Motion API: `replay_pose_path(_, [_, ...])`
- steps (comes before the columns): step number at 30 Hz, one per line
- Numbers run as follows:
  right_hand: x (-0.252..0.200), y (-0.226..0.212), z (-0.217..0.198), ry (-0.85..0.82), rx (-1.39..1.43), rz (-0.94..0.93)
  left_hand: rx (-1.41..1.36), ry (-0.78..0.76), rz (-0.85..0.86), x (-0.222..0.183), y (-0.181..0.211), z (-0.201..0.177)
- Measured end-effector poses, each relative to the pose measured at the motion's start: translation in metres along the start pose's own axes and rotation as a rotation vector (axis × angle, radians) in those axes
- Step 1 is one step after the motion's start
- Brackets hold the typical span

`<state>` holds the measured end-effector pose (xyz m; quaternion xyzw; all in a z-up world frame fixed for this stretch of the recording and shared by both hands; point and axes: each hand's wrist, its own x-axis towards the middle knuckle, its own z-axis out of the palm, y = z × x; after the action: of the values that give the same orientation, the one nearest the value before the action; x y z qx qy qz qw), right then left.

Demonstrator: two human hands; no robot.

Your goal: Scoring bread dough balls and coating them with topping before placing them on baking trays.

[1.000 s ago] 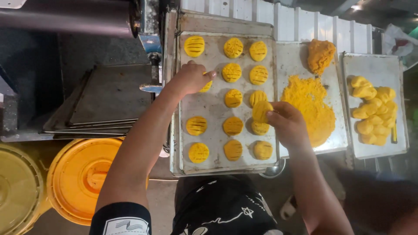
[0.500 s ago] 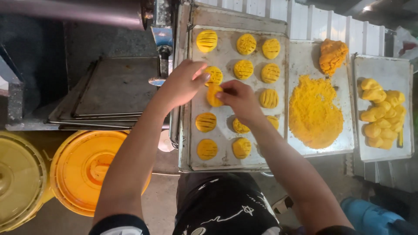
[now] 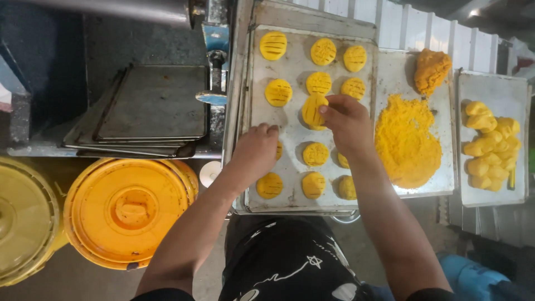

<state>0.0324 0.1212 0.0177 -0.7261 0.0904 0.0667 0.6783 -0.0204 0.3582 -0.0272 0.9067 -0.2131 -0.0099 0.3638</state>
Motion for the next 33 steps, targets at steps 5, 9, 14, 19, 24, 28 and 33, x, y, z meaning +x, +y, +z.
replay_pose_path(5, [-0.002,0.012,-0.009,-0.02,0.122,0.008,0.121,-0.141,-0.068,-0.006,0.001,-0.008])
replay_pose_path(9, [-0.004,0.025,0.004,-0.039,0.032,0.007,-0.058,-0.035,-0.043,-0.024,0.0,-0.028])
replay_pose_path(14, [0.002,0.038,0.047,-0.186,0.056,0.073,-0.607,0.014,-0.367,-0.046,-0.006,-0.057])
replay_pose_path(19, [0.013,0.052,0.074,-0.238,0.001,0.082,-0.677,0.133,-0.388,-0.063,-0.011,-0.07])
replay_pose_path(24, [0.011,0.031,0.072,-0.186,-0.596,-0.092,-0.72,0.15,-0.393,-0.069,-0.015,-0.067])
replay_pose_path(28, [0.011,0.023,0.059,-0.211,-0.859,-0.091,-0.744,0.145,-0.398,-0.065,-0.016,-0.068])
replay_pose_path(33, [0.019,0.029,0.038,-0.149,-0.718,-0.098,-0.709,0.157,-0.41,-0.07,-0.021,-0.07])
